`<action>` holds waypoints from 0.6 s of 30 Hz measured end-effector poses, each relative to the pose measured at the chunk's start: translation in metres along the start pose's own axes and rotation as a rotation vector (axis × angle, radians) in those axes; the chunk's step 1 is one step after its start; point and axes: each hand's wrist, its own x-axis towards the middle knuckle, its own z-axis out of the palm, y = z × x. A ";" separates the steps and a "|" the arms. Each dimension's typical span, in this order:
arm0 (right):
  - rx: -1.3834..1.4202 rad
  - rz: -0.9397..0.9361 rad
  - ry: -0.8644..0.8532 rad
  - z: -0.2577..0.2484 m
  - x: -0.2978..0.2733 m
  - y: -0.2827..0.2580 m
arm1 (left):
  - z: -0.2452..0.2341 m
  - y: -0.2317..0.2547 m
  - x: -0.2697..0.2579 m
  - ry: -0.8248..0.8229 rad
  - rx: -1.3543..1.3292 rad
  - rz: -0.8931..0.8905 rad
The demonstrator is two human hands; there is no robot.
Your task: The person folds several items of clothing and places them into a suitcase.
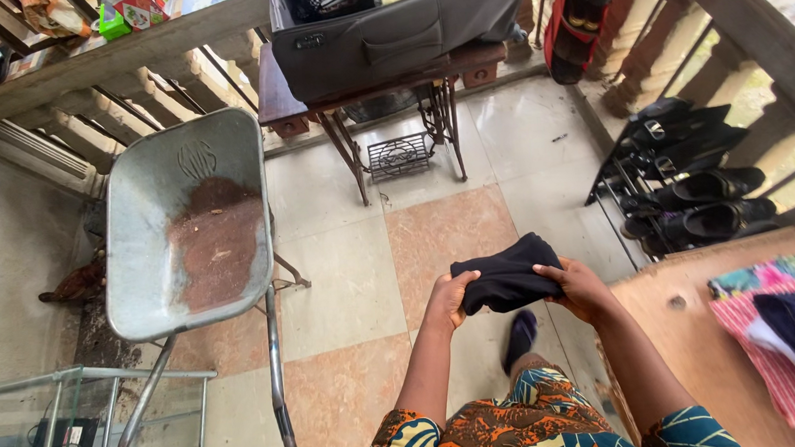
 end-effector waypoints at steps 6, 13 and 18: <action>-0.017 0.035 -0.010 -0.006 0.088 -0.056 | 0.004 0.037 0.100 -0.016 0.017 0.015; -0.032 0.042 -0.023 -0.024 0.185 -0.149 | 0.054 0.115 0.204 0.042 0.027 0.001; -0.028 -0.020 -0.046 -0.039 0.248 -0.213 | 0.093 0.172 0.264 0.006 0.000 0.056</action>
